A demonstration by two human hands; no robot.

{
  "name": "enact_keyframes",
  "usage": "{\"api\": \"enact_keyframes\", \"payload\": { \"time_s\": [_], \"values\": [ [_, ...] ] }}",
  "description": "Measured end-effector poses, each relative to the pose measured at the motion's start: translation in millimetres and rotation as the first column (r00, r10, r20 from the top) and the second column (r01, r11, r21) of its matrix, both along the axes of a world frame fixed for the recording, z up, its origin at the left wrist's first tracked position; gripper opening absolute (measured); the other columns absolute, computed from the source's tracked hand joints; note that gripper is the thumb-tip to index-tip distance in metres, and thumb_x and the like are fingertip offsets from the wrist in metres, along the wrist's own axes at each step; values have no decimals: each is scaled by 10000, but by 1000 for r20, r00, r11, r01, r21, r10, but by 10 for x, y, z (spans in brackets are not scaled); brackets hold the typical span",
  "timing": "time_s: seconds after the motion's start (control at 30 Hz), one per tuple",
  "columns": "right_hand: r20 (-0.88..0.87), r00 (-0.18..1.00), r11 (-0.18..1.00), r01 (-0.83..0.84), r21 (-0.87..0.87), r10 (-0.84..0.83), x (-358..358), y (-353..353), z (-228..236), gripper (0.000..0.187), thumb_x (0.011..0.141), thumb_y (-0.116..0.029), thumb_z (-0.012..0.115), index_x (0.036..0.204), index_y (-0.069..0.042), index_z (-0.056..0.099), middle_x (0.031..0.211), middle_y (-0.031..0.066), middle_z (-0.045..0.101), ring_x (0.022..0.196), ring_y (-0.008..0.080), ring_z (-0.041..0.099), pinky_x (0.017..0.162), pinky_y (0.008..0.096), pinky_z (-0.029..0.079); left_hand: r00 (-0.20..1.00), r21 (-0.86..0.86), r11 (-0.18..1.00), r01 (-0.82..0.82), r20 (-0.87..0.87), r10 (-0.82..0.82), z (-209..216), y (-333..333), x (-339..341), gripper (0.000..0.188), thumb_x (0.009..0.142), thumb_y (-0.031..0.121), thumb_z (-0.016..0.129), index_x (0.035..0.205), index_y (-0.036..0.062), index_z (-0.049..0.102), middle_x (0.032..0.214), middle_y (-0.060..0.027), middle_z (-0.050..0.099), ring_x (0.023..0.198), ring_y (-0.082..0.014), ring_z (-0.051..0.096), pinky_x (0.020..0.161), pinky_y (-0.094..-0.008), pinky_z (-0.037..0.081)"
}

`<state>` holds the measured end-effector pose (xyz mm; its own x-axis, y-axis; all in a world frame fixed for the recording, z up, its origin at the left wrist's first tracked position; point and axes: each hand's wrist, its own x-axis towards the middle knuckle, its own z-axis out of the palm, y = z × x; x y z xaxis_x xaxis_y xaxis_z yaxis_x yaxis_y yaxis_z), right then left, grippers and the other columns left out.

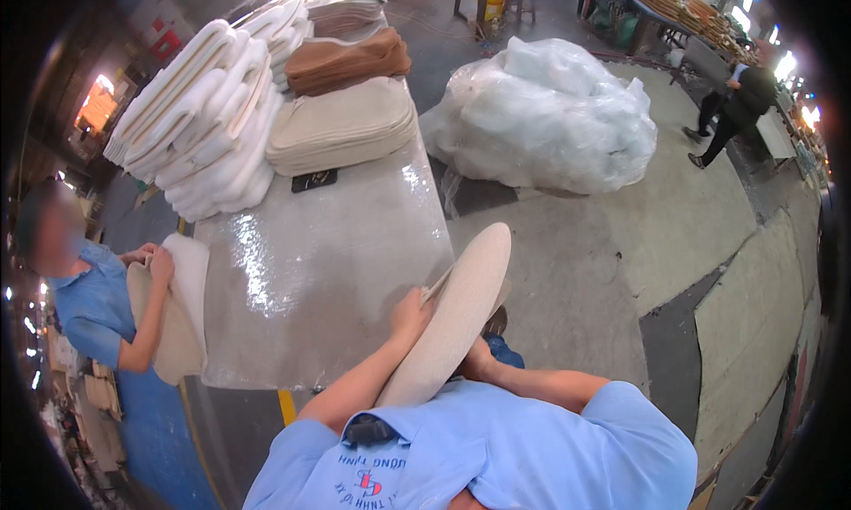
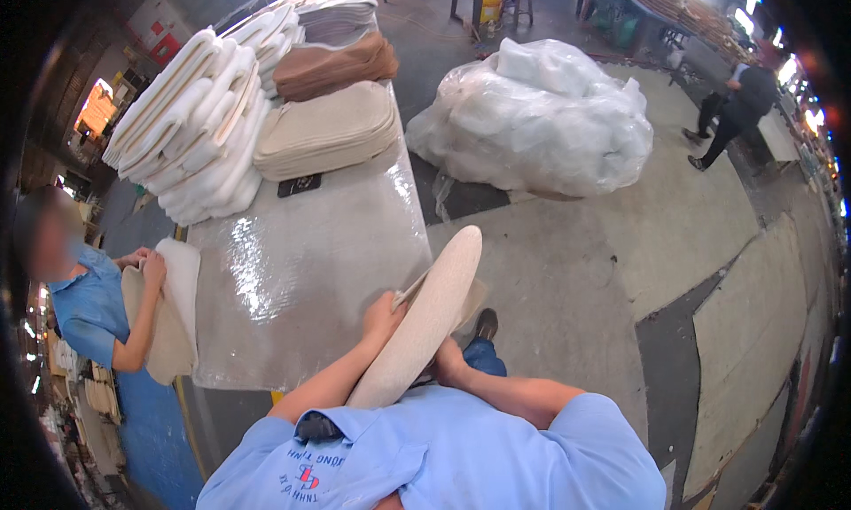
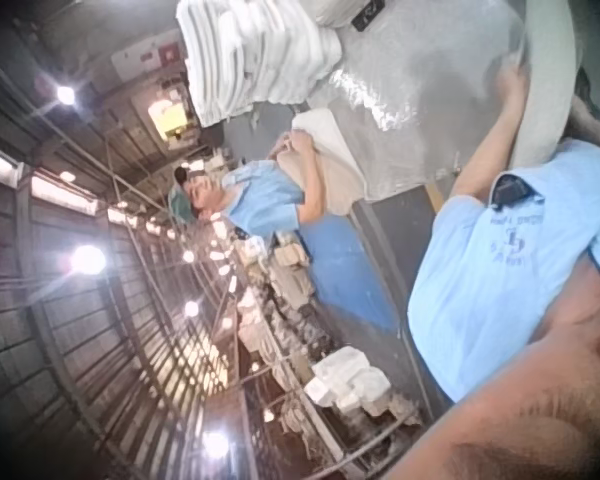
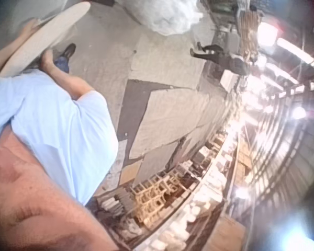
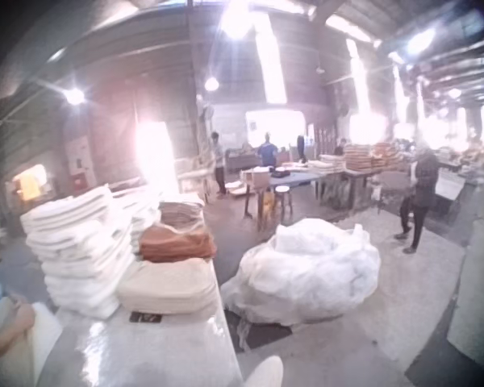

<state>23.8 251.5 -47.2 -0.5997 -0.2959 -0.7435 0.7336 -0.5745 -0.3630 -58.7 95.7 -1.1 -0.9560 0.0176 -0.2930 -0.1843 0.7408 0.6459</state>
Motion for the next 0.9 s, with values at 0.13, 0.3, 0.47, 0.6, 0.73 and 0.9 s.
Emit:
{"api": "enact_keyframes", "payload": {
  "time_s": [0.13,0.3,0.47,0.6,0.73,0.9],
  "values": [
    [-275,959,993,-91,-74,68,13,238,-218,672,1088,-501,510,1574,-44,426,1560,210,508,1325,426,590,1109,585,498,996,88,994,65,-66,-59,279,-39,-159,384,970,352,694,1147,15,643,1110,-256,734,1059,-462,698,904,-522,530],
    [-134,337,354,-765,538,932,-221,716,436,455,1059,-425,635,1219,-17,758,1030,81,756,975,184,657,887,390,530,997,16,998,65,44,-66,-121,-513,203,484,967,443,692,1162,0,688,1089,-221,756,1037,-398,733,888,-486,544],
    [-231,-221,-80,-864,498,948,-1060,1443,1464,384,1063,-336,634,1312,-53,709,1095,71,745,922,163,691,847,354,567,958,46,999,-17,287,3,20,-541,164,432,986,413,645,1092,2,723,1101,-255,736,1075,-425,700,914,-497,526],
    [-417,-185,176,-705,687,890,-2110,924,2250,378,1044,-252,645,1369,-61,674,1106,69,747,943,182,710,869,355,579,988,28,994,-101,121,97,53,-544,316,362,1010,355,615,1111,25,724,1105,-264,724,1030,-458,687,873,-504,523],
    [-110,-465,-11,-249,968,878,-2580,-43,1527,495,954,-343,739,1392,-121,677,1134,158,757,1139,284,698,1004,430,538,985,25,985,-170,-24,171,159,-302,344,313,1039,351,595,1136,70,692,991,-222,732,941,-426,698,820,-492,519],
    [168,-729,-312,-65,948,664,-2180,-516,646,517,940,-470,701,1360,-168,697,1184,182,750,1143,382,697,991,494,537,983,-61,985,-159,80,164,221,-338,260,403,1065,419,526,1209,66,657,1148,-239,716,1087,-472,662,915,-537,512]
  ]
}}
